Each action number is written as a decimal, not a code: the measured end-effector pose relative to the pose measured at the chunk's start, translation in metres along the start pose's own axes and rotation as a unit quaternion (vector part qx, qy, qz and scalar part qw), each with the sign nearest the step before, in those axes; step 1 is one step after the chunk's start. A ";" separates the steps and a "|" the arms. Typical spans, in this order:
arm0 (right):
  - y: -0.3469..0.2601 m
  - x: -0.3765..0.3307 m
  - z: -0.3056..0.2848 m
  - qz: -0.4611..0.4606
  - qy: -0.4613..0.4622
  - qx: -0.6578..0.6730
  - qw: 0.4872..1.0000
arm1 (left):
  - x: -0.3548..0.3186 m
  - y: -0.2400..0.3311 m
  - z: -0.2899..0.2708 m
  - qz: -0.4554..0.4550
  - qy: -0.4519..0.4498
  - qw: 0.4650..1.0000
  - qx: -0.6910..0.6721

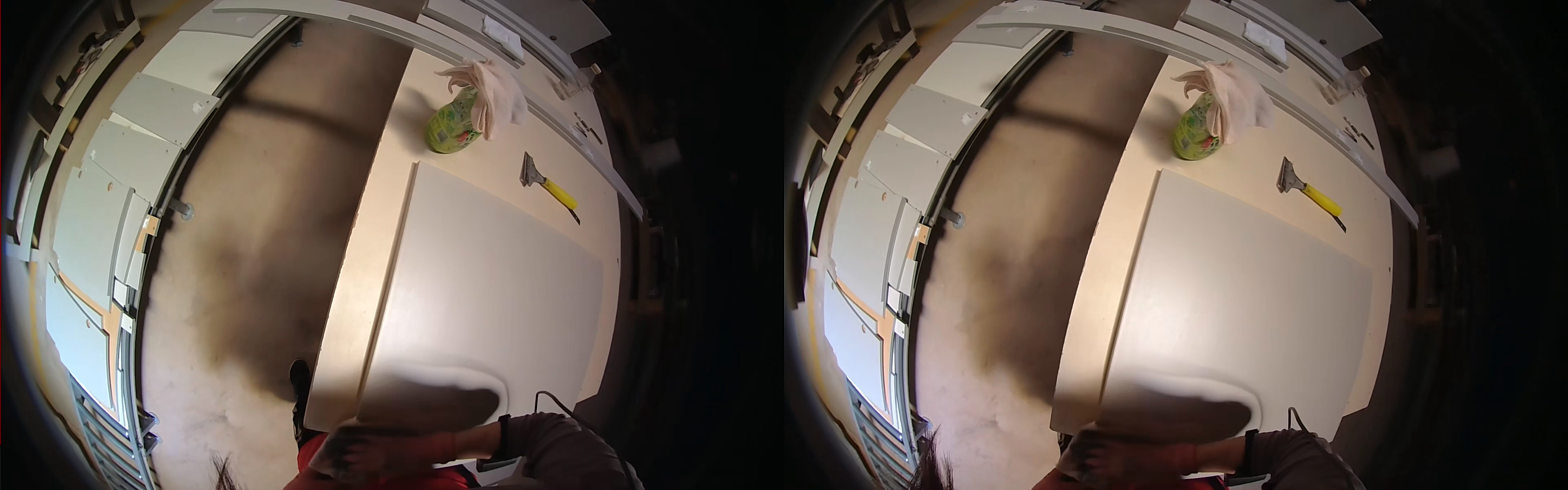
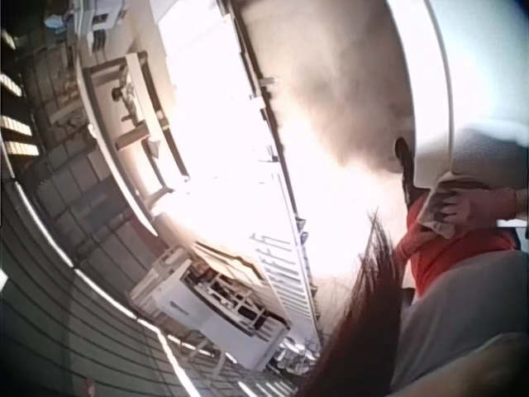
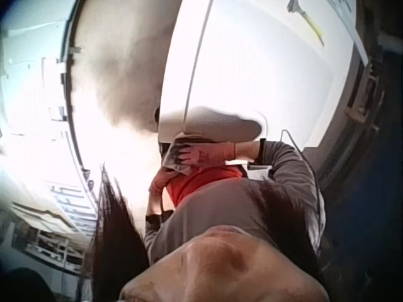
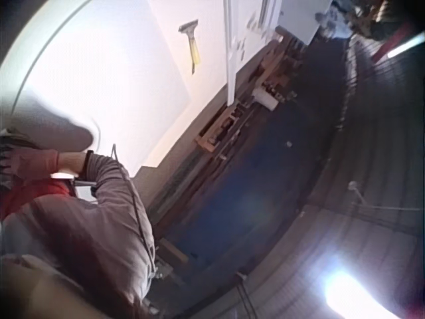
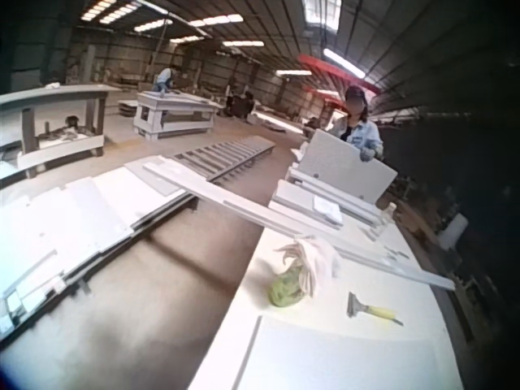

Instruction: Scraping residue and cleaning white furniture panels at a workshop workbench using a scraper, liquid cleaner, and a cloth.

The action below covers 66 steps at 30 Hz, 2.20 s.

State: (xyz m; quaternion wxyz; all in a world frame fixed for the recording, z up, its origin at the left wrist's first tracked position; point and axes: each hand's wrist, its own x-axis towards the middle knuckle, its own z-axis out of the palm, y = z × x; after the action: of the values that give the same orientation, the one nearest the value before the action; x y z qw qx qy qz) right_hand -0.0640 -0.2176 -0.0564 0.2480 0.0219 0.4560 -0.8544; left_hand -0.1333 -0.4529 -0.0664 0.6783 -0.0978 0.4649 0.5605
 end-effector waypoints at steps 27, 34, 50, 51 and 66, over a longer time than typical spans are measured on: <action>0.017 -0.028 0.123 -0.122 0.438 -0.271 0.848 | -0.005 0.127 -0.125 0.145 0.135 0.896 0.396; 0.028 0.011 0.093 0.023 0.420 -0.633 0.650 | 0.017 0.138 -0.038 0.233 0.111 0.899 0.355; 0.013 -0.273 -0.006 -0.049 0.810 -0.433 0.393 | 0.031 0.171 -0.038 0.379 0.265 0.796 0.391; 0.000 -0.224 0.002 -0.055 0.686 -0.530 0.495 | 0.041 0.170 0.015 0.383 0.256 0.797 0.390; 0.103 -0.556 -0.145 0.205 0.964 -0.140 0.095 | 0.168 0.127 0.155 0.384 0.407 0.544 0.625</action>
State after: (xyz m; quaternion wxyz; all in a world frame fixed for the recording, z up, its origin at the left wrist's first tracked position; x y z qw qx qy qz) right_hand 0.4408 0.0743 -0.0736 -0.2381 0.8845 0.3974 0.0546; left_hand -0.1709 -0.1942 -0.0563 0.0259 0.3210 0.9170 0.2353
